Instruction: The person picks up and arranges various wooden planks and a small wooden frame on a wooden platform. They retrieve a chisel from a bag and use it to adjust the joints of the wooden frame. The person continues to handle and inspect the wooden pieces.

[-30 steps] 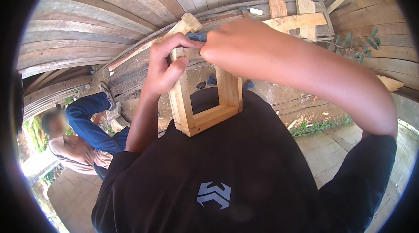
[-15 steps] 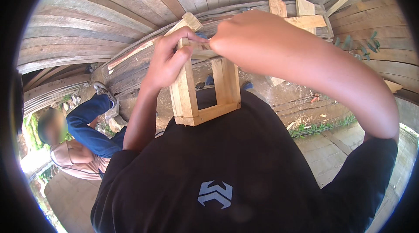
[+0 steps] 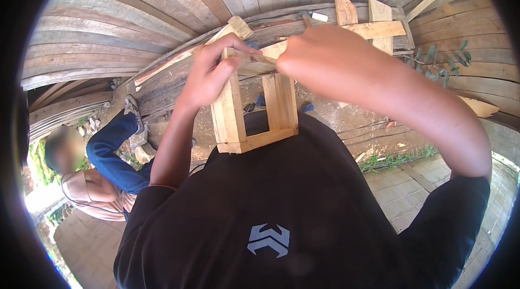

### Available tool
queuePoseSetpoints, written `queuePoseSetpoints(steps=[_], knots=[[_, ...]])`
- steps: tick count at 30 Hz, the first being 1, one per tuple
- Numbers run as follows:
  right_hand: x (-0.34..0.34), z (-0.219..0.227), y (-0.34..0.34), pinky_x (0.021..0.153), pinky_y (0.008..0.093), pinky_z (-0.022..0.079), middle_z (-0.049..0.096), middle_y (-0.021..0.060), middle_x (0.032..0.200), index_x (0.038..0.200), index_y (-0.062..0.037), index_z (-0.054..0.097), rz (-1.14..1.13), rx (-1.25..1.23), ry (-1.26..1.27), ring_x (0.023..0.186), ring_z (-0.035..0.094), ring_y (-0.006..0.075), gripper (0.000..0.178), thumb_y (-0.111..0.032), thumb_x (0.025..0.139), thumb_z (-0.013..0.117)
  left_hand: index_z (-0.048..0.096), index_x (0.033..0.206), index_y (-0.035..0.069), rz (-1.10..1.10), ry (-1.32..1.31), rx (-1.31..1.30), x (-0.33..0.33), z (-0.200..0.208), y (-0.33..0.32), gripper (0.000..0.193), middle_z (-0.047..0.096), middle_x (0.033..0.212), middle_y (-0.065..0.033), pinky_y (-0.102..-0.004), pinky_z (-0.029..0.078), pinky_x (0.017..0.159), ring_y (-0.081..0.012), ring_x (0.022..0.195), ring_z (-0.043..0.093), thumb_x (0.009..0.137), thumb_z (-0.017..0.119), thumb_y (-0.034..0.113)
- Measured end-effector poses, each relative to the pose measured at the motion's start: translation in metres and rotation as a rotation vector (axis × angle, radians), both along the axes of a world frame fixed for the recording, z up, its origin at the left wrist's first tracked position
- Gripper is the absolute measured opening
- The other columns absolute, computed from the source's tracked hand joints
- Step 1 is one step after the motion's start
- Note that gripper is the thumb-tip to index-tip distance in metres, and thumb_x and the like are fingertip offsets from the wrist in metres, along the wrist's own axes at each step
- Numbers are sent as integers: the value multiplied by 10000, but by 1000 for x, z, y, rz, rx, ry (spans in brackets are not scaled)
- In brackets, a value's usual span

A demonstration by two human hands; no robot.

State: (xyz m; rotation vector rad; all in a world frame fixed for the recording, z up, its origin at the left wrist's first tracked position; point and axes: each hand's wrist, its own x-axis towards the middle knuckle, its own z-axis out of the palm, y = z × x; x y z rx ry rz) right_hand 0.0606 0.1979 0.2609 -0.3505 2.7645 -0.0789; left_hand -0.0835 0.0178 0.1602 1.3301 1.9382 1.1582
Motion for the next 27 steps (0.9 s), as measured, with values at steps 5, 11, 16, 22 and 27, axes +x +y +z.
queuePoseSetpoints(steps=[5, 11, 16, 22, 27], knots=[[-3, 7, 4, 603, 409, 531, 596, 199, 631, 658, 38, 629, -36, -95, 59, 700, 665, 346, 30, 55, 633, 630, 626, 907, -31, -20, -51, 89, 6, 5, -2, 302, 700, 949, -138, -313, 485, 797, -199, 856, 642, 760, 444, 158], [3, 13, 1, 601, 429, 497, 593, 168, 619, 722, -2, 635, -18, -26, 40, 656, 643, 326, 30, -26, 739, 632, 628, 913, -32, -38, -60, 135, 5, 1, -3, 305, 698, 966, -136, -321, 481, 814, -197, 890, 635, 750, 443, 148], [7, 0, 1, 589, 428, 495, 584, 163, 613, 701, -4, 622, 36, -64, 131, 642, 634, 328, 40, -24, 734, 631, 630, 918, -24, -17, -10, 16, 6, 2, -4, 300, 691, 954, -132, -320, 473, 820, -194, 903, 628, 759, 444, 148], [3, 11, 4, 565, 399, 513, 585, 194, 622, 613, 21, 598, -42, -67, 20, 665, 653, 335, 46, 39, 645, 626, 631, 924, -21, -11, -87, 40, 6, -8, -4, 301, 682, 944, -125, -313, 464, 815, -192, 881, 616, 759, 443, 146], [9, -11, -3, 559, 414, 503, 575, 196, 610, 601, 15, 594, 63, -58, 171, 666, 649, 342, 58, 33, 647, 624, 629, 922, -22, -50, -64, -20, 11, 3, 5, 310, 676, 923, -120, -313, 460, 787, -186, 857, 603, 748, 439, 150]])
